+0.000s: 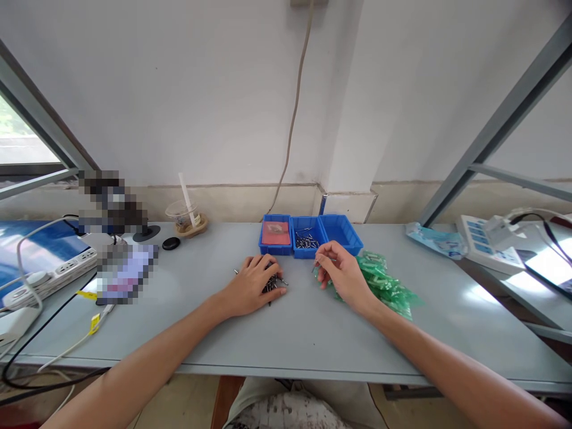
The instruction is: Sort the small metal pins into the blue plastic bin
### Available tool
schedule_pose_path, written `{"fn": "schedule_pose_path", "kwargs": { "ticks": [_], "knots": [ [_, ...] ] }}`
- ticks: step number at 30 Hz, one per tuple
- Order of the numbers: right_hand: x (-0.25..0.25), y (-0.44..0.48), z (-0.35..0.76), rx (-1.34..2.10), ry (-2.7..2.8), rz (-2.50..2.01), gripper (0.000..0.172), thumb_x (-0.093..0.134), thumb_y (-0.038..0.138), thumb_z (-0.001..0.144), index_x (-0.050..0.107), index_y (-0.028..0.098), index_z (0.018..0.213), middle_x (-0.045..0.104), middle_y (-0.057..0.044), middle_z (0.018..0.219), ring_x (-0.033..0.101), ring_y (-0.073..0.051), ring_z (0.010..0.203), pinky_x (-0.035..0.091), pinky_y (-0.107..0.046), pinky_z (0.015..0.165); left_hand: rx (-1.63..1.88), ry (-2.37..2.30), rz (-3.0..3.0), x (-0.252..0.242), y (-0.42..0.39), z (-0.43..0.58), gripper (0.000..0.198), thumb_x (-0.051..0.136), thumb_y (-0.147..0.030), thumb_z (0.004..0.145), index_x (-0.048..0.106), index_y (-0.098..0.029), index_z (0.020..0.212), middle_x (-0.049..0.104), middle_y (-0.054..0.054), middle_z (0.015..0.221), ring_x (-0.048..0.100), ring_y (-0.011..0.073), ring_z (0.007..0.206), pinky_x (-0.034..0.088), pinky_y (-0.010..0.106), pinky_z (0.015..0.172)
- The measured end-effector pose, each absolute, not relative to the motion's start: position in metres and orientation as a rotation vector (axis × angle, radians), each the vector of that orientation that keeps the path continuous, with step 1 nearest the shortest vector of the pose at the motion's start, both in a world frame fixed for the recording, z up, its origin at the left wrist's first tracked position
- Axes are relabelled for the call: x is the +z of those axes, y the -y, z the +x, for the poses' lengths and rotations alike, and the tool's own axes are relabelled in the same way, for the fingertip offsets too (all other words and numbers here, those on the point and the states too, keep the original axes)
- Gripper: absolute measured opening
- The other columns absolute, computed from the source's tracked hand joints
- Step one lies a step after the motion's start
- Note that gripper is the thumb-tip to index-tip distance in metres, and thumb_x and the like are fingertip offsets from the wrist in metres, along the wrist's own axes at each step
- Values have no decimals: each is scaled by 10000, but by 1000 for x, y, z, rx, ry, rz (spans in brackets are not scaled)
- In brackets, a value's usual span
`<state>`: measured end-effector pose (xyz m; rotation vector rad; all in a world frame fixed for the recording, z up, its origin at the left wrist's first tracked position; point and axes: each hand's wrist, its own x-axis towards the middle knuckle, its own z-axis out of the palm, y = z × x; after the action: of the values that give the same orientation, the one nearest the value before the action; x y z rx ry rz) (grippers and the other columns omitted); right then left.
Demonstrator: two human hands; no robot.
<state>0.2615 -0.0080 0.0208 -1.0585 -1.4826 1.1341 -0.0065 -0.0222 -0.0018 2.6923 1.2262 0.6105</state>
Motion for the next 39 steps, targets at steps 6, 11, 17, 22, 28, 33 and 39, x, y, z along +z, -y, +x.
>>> {"fn": "schedule_pose_path", "kwargs": {
  "ticks": [6,11,17,22,28,33,39],
  "knots": [
    [18,7,262,1116,1492,-1065,322,662,538,967,634,242,1092,557,26,781,554,-129,589,539,-238,446,615,-1203,2675,-1,21,-6,250,635,-474,1041,588,-229,1054,606,32,1123,543,241,1030,392,400,922],
    [16,6,263,1095,1533,-1095,352,631,558,987,662,228,1104,508,42,672,533,-135,573,519,-229,461,619,-1180,2674,-2,20,-6,261,642,-470,1038,578,-221,999,611,23,1059,542,228,975,384,379,880],
    [18,7,262,1120,1521,-1068,343,622,569,991,631,227,1021,556,24,789,520,-108,550,503,-227,438,623,-1177,2679,-2,19,-4,269,646,-464,1036,563,-217,968,611,24,1026,542,229,953,385,368,855],
    [18,7,261,1147,1546,-1058,341,578,566,1019,616,228,1040,547,38,773,490,-96,510,479,-225,422,619,-1174,2686,0,18,-3,268,661,-442,1029,551,-211,952,612,19,1017,536,220,940,388,365,850],
    [17,6,262,1108,1567,-1046,374,542,575,1034,643,226,1123,463,57,742,449,-91,497,444,-218,420,632,-1171,2688,2,18,-3,267,643,-444,1038,555,-212,940,614,26,1012,539,223,936,400,370,852],
    [19,7,262,1065,1568,-1074,414,564,598,1004,648,229,1173,521,36,782,481,-105,509,466,-242,440,639,-1163,2694,1,18,-3,262,623,-451,1046,567,-214,949,617,27,1013,547,223,940,404,378,860],
    [19,8,263,1065,1592,-1100,394,632,587,977,647,237,1155,580,30,788,501,-106,522,473,-253,480,622,-1162,2697,3,18,-3,249,625,-436,1048,563,-215,953,613,29,1018,550,227,946,406,376,860]
  ]
}}
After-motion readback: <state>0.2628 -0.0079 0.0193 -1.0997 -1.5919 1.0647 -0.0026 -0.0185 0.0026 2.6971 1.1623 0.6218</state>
